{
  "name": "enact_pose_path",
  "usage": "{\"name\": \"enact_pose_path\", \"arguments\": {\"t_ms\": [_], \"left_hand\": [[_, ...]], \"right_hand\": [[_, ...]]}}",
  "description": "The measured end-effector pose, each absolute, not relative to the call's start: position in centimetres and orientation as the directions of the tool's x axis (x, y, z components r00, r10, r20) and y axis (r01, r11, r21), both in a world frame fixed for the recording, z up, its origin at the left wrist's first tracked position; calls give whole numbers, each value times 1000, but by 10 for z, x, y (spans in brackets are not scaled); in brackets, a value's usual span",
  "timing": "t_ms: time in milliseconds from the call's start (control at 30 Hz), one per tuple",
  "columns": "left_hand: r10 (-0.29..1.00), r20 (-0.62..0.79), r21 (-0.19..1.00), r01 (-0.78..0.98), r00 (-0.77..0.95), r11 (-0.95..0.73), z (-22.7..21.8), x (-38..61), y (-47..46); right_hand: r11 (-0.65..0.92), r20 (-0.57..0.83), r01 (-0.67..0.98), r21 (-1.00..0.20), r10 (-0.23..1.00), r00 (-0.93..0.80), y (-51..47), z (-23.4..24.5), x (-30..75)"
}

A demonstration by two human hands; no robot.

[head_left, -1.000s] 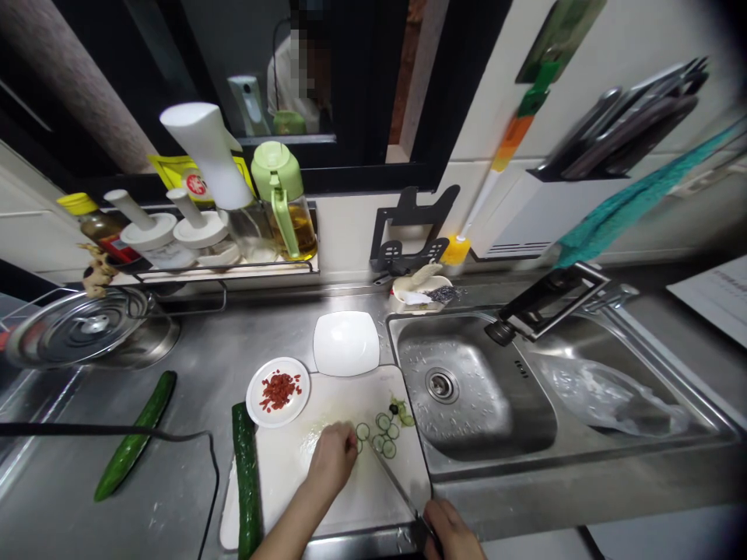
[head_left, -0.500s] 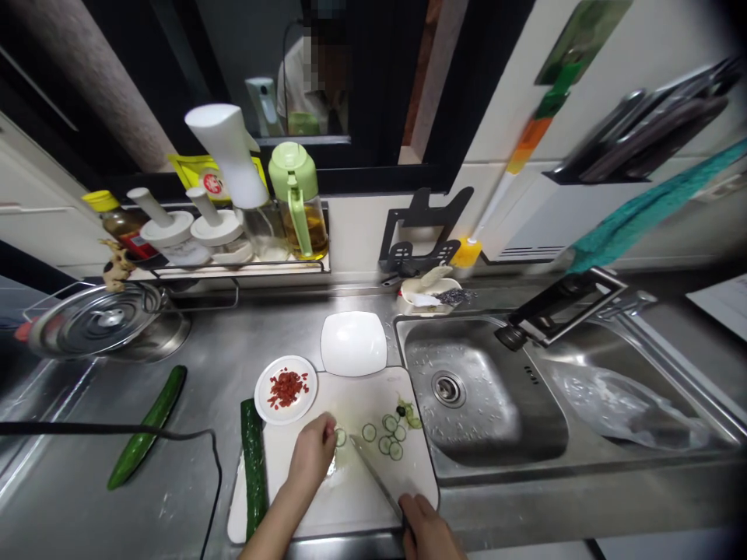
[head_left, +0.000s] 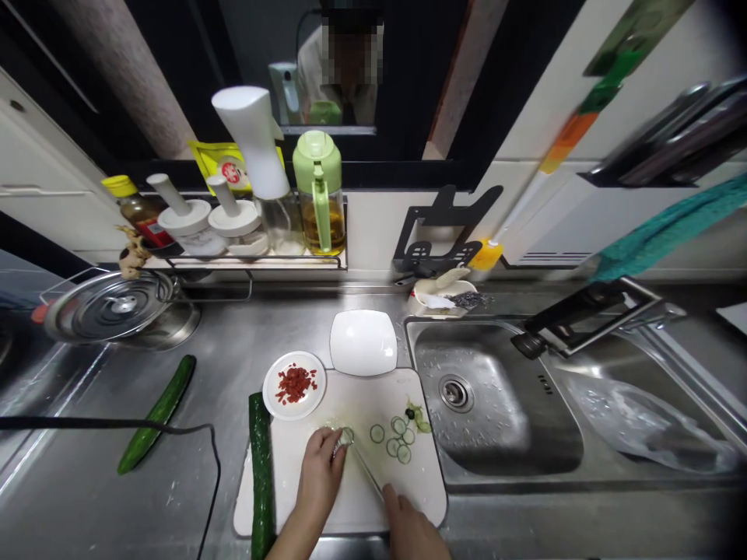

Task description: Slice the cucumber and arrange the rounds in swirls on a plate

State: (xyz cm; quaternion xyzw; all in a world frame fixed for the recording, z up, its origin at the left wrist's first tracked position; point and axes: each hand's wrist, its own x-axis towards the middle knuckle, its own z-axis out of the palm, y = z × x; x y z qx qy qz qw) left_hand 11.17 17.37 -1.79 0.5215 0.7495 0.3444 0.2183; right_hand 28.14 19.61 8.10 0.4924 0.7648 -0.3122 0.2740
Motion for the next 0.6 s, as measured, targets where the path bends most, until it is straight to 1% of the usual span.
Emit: {"name": "enact_pose_path", "arguments": {"t_ms": [133, 333, 600], "left_hand": [[932, 41, 742, 635, -361, 213, -19, 111, 173], [930, 75, 733, 652, -359, 193, -21, 111, 173], [931, 74, 732, 654, -357, 193, -21, 112, 173]], "right_hand": [[322, -739, 927, -194, 573, -354, 197, 86, 279], [315, -760, 939, -142, 573, -307, 194, 87, 275], [292, -765, 941, -173, 562, -315, 195, 91, 273]]}}
